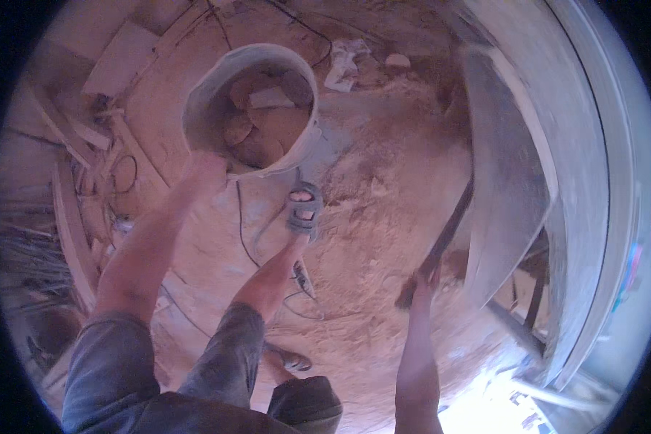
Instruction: The person sweeps wood shavings and dust from the floor and under a workbench using a broom, then picks up pieces of wood and sandpaper and places them into a bucket.
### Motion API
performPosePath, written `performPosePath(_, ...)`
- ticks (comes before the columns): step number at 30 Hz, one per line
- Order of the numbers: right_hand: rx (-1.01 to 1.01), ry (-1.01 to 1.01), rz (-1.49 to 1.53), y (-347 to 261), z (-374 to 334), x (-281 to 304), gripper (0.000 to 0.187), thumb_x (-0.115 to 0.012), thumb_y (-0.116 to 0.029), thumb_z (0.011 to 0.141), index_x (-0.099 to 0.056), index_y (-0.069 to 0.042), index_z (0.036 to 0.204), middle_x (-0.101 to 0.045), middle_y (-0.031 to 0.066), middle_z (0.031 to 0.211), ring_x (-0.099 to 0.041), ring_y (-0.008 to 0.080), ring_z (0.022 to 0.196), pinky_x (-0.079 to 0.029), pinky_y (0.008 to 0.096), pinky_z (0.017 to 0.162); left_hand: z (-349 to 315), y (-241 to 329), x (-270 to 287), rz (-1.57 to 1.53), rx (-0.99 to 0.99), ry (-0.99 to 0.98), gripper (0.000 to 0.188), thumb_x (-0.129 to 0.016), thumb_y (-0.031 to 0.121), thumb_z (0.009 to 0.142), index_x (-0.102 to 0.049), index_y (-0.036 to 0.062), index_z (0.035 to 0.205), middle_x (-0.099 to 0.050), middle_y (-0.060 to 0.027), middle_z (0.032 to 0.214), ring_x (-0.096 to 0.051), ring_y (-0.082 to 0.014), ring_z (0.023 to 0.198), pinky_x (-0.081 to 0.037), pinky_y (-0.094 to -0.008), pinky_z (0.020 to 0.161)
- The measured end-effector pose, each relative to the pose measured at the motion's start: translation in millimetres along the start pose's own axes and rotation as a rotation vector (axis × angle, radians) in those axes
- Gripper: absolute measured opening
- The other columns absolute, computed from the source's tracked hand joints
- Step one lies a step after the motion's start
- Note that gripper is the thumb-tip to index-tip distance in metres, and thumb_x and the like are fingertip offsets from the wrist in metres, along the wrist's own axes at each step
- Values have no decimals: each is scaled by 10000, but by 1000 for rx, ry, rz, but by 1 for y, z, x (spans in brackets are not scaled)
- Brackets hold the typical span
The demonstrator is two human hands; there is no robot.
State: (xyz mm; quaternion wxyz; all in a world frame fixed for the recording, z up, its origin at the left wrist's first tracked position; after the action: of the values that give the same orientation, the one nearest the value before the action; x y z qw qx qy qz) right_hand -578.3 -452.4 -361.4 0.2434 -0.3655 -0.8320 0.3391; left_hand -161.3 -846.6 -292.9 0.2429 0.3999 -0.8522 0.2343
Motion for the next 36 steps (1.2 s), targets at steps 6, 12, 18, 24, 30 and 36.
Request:
performPosePath(6, -149, -84, -48, -80, 165, -114, 874, -670, -74, 859, -232, -161, 1610, -603, 55, 856, -577, 156, 611, -479, 308, 497, 11, 14, 8, 4, -146, 77, 239, -614, 207, 833, -780, 104, 970, -739, -132, 1023, -686, -301, 1052, -533, -466, 883)
performPosePath(12, -115, -132, -623, -11, -15, -18, 958, -667, 7, 895, -111, -212, 1644, -606, 82, 893, -573, 136, 638, -506, 301, 525, 6, -10, -8, -107, -225, 155, 240, -610, 212, 872, -794, 112, 989, -746, -125, 1026, -711, -294, 1005, -559, -447, 872)
performPosePath(18, -94, -19, -272, -74, -54, -57, 909, -601, -6, 911, -117, -251, 1641, -555, 33, 756, -530, 143, 527, -480, 311, 453, 16, -11, 10, -111, -320, -184, 258, -593, 240, 881, -793, 116, 987, -709, -136, 1127, -681, -273, 1067, -562, -439, 866)
performPosePath(24, 240, -112, -81, -195, 271, -200, 685, -685, -134, 901, -377, -128, 1514, -563, 77, 809, -551, 142, 597, -461, 361, 441, 28, 0, -4, -50, -416, 101, 273, -635, 231, 816, -774, 58, 975, -700, -163, 1062, -689, -340, 1007, -585, -480, 820)
performPosePath(30, 595, -104, -843, -93, 219, -217, 885, -679, -71, 846, -226, -100, 1606, -572, 160, 1272, -574, 279, 1113, -477, 401, 936, 11, -10, -11, -192, -359, 326, 239, -624, 239, 830, -791, 87, 908, -723, -165, 1023, -684, -305, 1016, -571, -453, 833)
performPosePath(36, 212, -328, -846, -21, -51, -68, 904, -654, 3, 874, -177, -132, 1630, -615, 104, 1173, -628, 204, 915, -546, 336, 767, 6, -20, -9, -133, -293, 40, 233, -621, 233, 832, -793, 92, 903, -733, -150, 981, -701, -321, 967, -568, -471, 837)
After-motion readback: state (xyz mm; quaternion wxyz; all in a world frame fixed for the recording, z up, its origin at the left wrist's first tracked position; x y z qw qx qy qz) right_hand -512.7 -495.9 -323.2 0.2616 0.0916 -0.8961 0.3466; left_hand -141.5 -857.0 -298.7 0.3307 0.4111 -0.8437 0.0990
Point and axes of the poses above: each hand's wrist, its own z-axis towards the middle knuckle, its own x-axis out of the back of the hand, y = z × x, the point moved 1 cm from there along z, towards the middle knuckle
